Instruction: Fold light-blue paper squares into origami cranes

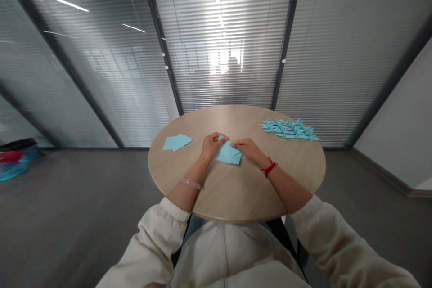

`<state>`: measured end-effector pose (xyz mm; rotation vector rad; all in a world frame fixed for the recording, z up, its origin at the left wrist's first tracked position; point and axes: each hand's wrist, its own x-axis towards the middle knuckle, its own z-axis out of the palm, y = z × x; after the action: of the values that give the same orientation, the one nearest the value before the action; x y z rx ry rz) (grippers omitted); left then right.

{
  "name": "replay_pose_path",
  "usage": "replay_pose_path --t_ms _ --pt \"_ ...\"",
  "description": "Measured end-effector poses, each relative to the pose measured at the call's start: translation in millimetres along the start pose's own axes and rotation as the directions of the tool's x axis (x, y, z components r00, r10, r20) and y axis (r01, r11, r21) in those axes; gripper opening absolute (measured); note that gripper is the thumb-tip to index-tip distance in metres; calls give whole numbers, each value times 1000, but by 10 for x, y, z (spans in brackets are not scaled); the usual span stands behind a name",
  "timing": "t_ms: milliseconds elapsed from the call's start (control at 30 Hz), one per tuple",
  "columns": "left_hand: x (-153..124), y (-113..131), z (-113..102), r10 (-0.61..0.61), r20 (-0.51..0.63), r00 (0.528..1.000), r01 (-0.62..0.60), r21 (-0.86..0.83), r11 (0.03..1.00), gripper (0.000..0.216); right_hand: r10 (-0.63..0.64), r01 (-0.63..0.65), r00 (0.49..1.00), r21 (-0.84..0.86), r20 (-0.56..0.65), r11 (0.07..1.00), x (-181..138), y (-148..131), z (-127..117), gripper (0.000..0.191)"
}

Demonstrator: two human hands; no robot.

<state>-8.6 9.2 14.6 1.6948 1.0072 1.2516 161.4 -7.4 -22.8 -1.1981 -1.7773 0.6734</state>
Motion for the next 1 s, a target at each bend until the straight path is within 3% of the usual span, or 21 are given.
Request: replay_pose_path --t_ms 133,433,700,1000 --pt "3 14 -26 -7 -14 1000 7 -22 1000 33 -13 13 1000 15 28 1000 10 41 2 51" --pt "8 -3 -11 -7 -13 1000 7 -6 1000 27 -80 75 996 -115 -38 990 -5 -21 -23 49" --pt "28 -24 -44 41 -55 998 -38 57 998 26 -53 53 998 9 35 999 10 36 15 46" --pt "-1 -30 -22 38 -1 999 -38 46 998 34 -71 67 997 -140 -22 988 30 102 -17 44"
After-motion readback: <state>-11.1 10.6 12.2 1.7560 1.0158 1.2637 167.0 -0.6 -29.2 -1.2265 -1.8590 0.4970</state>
